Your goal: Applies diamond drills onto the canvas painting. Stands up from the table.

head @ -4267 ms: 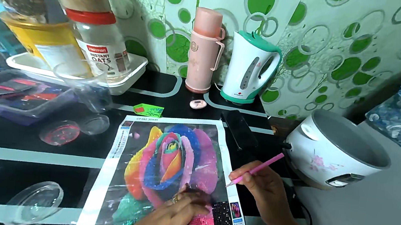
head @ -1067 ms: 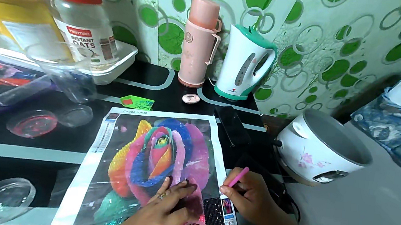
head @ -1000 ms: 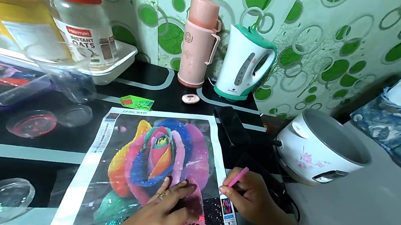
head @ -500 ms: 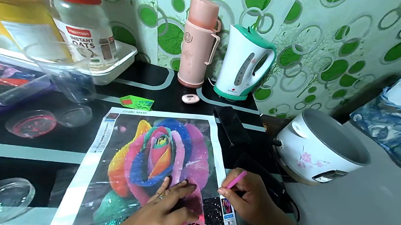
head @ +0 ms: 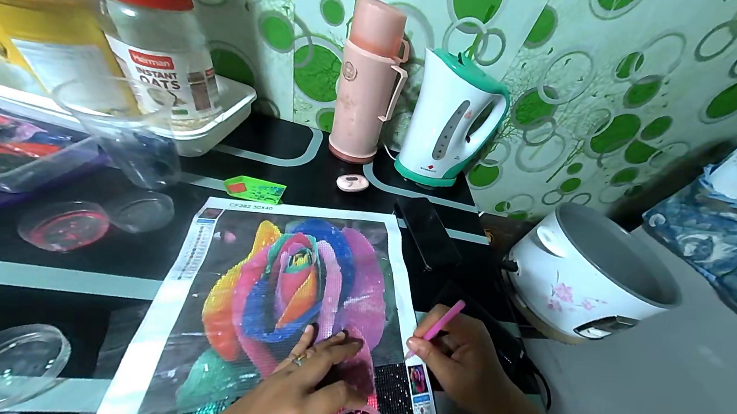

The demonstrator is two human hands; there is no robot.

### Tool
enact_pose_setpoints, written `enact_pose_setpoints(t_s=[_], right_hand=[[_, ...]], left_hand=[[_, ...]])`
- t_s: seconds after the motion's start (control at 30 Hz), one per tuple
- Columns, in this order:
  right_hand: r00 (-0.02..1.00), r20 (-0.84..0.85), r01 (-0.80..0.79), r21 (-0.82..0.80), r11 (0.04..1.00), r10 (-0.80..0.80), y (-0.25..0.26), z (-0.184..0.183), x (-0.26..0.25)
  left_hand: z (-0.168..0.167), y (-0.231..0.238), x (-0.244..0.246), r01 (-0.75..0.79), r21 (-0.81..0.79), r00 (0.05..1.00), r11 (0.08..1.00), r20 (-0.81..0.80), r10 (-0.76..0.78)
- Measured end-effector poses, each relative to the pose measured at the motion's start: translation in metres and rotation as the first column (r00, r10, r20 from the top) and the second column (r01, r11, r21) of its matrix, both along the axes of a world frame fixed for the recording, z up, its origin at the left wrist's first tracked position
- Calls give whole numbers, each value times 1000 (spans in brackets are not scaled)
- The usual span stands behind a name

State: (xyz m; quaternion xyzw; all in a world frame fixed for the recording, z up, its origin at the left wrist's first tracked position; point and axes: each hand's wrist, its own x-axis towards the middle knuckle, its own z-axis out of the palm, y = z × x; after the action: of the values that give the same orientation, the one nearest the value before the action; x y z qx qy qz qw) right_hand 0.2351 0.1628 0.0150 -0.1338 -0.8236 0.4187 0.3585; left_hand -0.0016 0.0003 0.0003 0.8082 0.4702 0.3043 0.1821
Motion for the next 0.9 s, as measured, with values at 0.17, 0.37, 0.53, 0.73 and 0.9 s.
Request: enact_pose_setpoints(t_s=[0.17, 0.37, 0.53, 0.73, 0.9], right_hand=[[993, -78, 74, -141, 987, -86, -2, 6, -1], [976, -134, -183, -82, 980, 171, -28, 9, -2], [961, -67, -271, -7, 963, 270, -41, 8, -6], [972, -4, -234, 115, 965, 236, -44, 5, -7], [970, 13, -241, 128, 962, 241, -45, 6, -8]], left_hand=[[-1, -1, 1, -7, 20, 1000, 1000, 5, 7], [-2, 0, 2, -24, 47, 1000, 999, -2, 24], [-2, 0, 3, -32, 59, 999, 998, -12, 32], [-4, 0, 2, -31, 73, 999, 997, -16, 32], [-3, 0, 2, -32, 70, 999, 997, -17, 33]])
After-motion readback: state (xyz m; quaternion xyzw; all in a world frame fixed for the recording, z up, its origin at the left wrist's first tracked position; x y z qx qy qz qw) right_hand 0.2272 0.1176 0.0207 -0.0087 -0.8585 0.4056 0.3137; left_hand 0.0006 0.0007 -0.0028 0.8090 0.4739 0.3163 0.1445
